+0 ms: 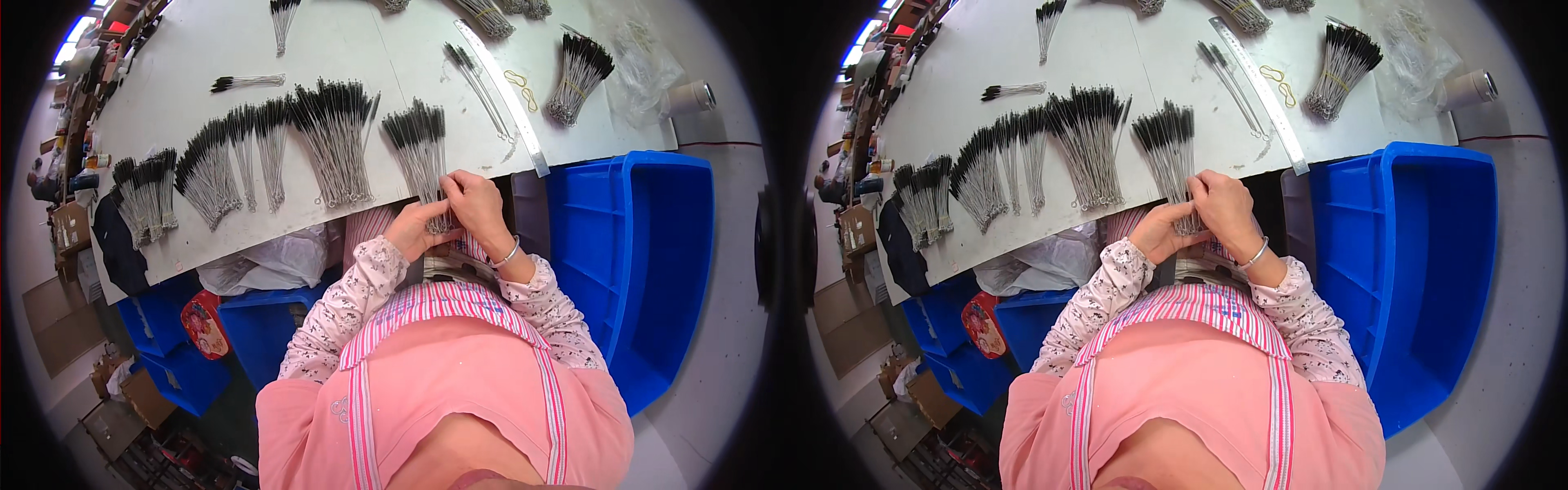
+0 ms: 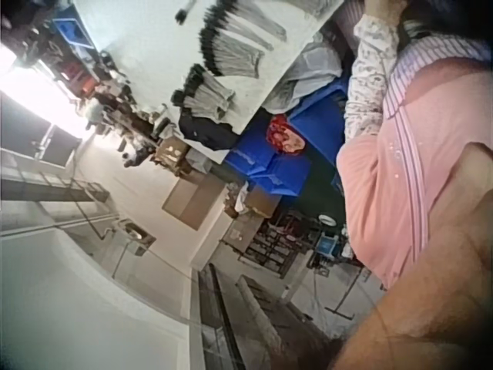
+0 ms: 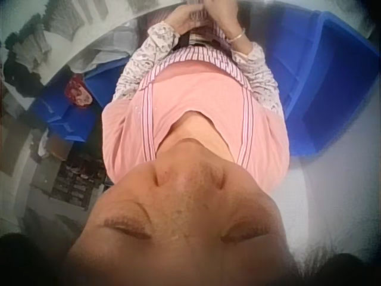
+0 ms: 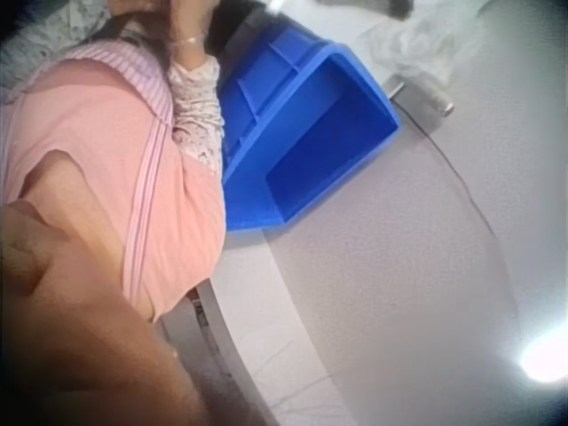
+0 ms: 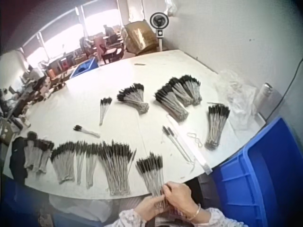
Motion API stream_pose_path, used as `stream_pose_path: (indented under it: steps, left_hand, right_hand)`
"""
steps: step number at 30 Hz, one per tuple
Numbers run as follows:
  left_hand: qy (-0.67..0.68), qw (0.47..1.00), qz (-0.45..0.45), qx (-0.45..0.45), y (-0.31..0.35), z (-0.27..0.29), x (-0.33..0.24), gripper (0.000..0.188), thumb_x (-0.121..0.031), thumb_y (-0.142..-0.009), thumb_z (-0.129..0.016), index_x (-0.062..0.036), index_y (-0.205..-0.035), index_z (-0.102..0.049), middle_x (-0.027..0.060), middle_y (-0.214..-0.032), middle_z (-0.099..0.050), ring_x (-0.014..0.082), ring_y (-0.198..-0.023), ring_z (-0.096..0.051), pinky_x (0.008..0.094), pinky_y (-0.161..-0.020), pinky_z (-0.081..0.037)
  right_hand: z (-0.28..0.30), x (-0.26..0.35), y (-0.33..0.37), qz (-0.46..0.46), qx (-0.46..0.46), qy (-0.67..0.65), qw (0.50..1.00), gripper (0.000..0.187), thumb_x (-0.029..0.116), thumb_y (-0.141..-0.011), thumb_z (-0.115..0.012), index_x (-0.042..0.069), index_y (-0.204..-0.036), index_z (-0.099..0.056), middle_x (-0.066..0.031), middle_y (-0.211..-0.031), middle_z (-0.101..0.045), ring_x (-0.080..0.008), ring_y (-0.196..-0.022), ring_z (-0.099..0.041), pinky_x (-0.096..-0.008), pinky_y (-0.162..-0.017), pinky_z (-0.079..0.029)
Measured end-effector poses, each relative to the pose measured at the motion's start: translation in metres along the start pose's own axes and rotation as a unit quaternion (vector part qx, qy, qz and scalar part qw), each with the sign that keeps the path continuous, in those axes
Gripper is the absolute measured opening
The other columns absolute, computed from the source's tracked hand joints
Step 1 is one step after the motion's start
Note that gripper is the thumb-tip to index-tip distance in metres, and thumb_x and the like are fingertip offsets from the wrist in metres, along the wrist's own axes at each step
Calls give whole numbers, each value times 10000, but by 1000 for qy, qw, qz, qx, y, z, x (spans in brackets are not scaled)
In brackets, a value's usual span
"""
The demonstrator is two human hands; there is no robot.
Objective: The person sorts bundles of thin wire brushes with black bristles on a white table. They pick up bundles, separate individual brushes, and arrange them into neat piles. The person handles the brushes by hand, organizing them into groups of similar size.
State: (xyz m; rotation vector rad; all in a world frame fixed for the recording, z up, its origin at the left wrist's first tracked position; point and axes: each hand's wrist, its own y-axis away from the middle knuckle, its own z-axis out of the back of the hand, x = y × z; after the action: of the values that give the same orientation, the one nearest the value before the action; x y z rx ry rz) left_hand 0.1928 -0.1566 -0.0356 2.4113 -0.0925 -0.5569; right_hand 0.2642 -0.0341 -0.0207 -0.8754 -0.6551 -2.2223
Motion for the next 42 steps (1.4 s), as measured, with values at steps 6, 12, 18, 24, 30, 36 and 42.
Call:
stream_pose_path:
  steps: [6,12,18,24,30,36,42]
  left_hand:
    - [-33,999,32,1,0,5,1,245,-186,-911,-517,-51,-1113,-495,61,-904,-595,154,-783,-591,322,-645,-514]
    - [-125,992,17,29,10,9,15,275,-148,-893,-546,-31,-1127,-460,53,-825,-573,126,-694,-556,260,-553,-466]
    - [-63,997,-3,49,23,9,31,347,-65,-890,-522,-30,-1212,-397,80,-852,-547,118,-639,-491,225,-479,-361]
    - [-54,997,-49,31,28,8,27,462,-50,-888,-514,-60,-1313,-334,89,-794,-564,116,-582,-491,226,-465,-359]
    - [-70,991,-113,18,25,-6,4,393,-67,-876,-549,-50,-1251,-434,107,-776,-596,114,-551,-513,225,-446,-365]
    - [-48,994,-100,16,17,-6,8,226,-106,-871,-579,-36,-1074,-509,90,-759,-588,110,-532,-493,211,-401,-327]
    - [-64,995,-68,-36,14,-10,16,167,-179,-891,-568,-49,-969,-499,79,-755,-577,119,-502,-494,219,-360,-317]
  right_hand:
    - [13,-4,-12,68,-15,30,997,276,290,-826,-556,37,-774,-655,-172,-710,-614,-353,-669,-608,-419,-598,-476]
    - [30,14,-80,176,-23,-356,918,460,373,-940,-420,-30,-1081,-592,-174,-1012,-631,-236,-946,-603,-315,-831,-456]
    - [44,23,-82,228,244,-276,901,591,448,-961,-318,-60,-1165,-541,-173,-1156,-581,-228,-1113,-532,-311,-979,-371]
    - [50,22,-81,210,174,-399,876,632,458,-969,-230,-65,-1226,-476,-165,-1186,-553,-262,-1102,-541,-350,-1035,-316]
    - [33,10,-53,36,13,-449,893,477,337,-883,-569,-63,-1139,-528,-125,-985,-623,-194,-918,-610,-305,-823,-481]
    - [1,5,-5,-168,151,-694,684,650,541,-836,-538,-42,-1124,-515,-125,-1000,-603,-179,-871,-592,-304,-730,-502]
    - [-10,6,5,-186,85,-560,803,240,201,-851,-618,-30,-909,-591,-58,-730,-621,-96,-556,-556,-221,-489,-442]
